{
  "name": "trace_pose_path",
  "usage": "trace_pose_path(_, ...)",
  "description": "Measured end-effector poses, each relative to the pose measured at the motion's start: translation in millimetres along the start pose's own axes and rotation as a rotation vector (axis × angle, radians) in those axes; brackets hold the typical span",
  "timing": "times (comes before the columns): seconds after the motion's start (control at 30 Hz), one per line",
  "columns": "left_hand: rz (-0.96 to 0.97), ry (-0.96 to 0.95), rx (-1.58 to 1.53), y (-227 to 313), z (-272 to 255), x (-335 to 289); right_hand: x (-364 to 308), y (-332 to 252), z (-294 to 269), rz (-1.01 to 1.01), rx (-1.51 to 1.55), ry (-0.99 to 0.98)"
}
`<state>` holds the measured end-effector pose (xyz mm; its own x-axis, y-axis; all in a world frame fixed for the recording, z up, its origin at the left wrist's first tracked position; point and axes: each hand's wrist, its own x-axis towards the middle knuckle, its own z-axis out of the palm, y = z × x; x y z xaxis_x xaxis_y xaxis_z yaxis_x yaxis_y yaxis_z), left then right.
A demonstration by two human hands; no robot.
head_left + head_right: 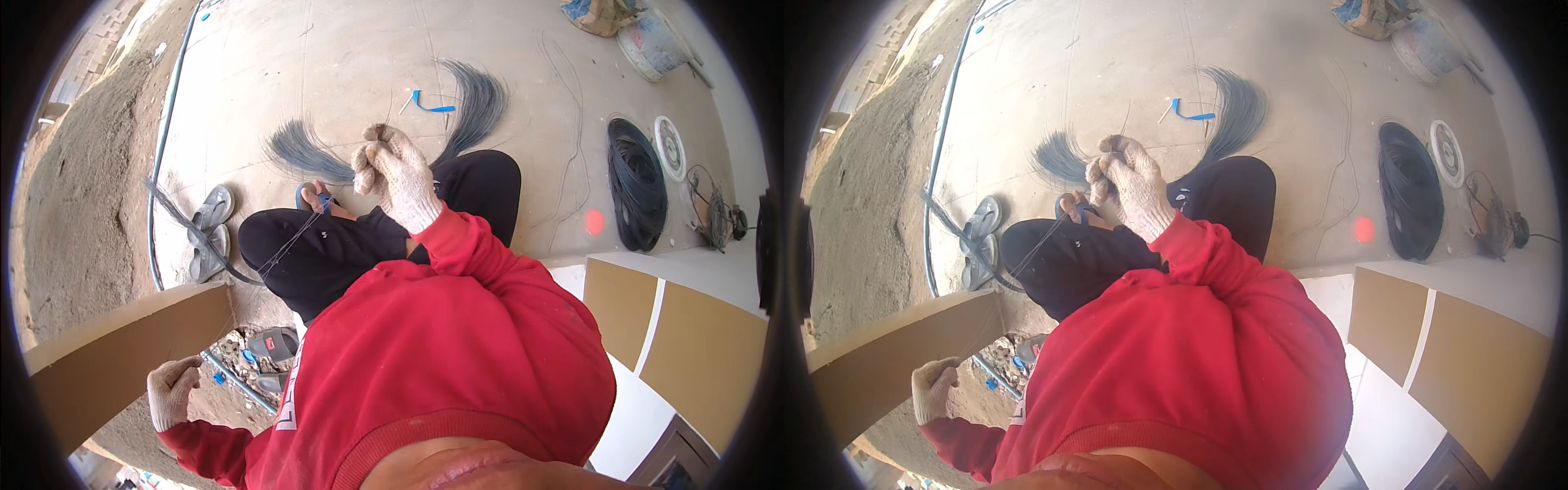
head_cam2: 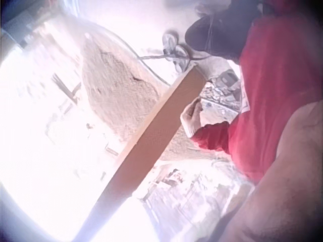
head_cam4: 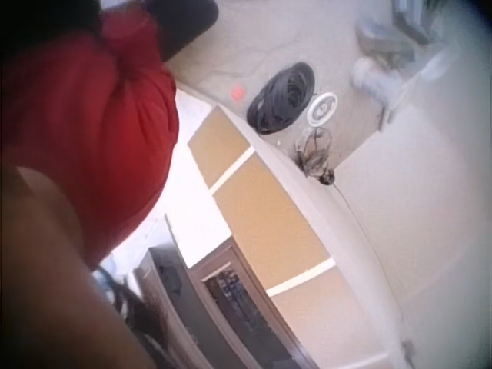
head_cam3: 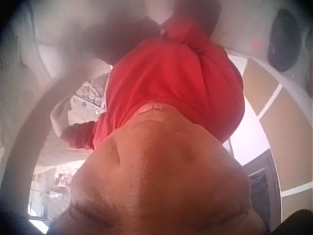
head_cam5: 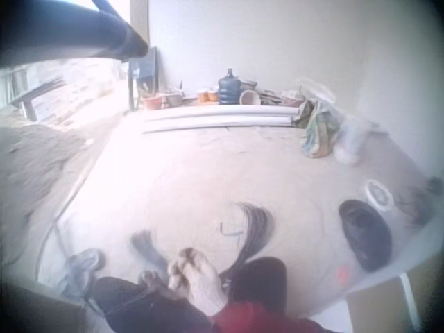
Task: The person sits on the floor and uses pliers to cut a bundle of black wires. They then separate the wires into smaller strands, straighten them, and tie them together with a thin wire.
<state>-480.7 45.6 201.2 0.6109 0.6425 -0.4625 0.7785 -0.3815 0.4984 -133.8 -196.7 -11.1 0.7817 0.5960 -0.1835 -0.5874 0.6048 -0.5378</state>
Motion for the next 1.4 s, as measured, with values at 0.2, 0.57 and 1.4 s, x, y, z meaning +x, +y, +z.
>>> trace_pose_path(0.2,-0.046,-0.329,0.543,-42,92,50,-11,60,6,0.141,-0.247,-0.079)
trace_pose_path(0.57,0.313,-0.458,-0.556,121,233,121,-25,-16,-9,0.142,-0.627,-0.163)
trace_pose_path(1.4,0.467,-0.268,-0.584,142,245,114,-28,-45,-1,0.055,-0.51,-0.071)
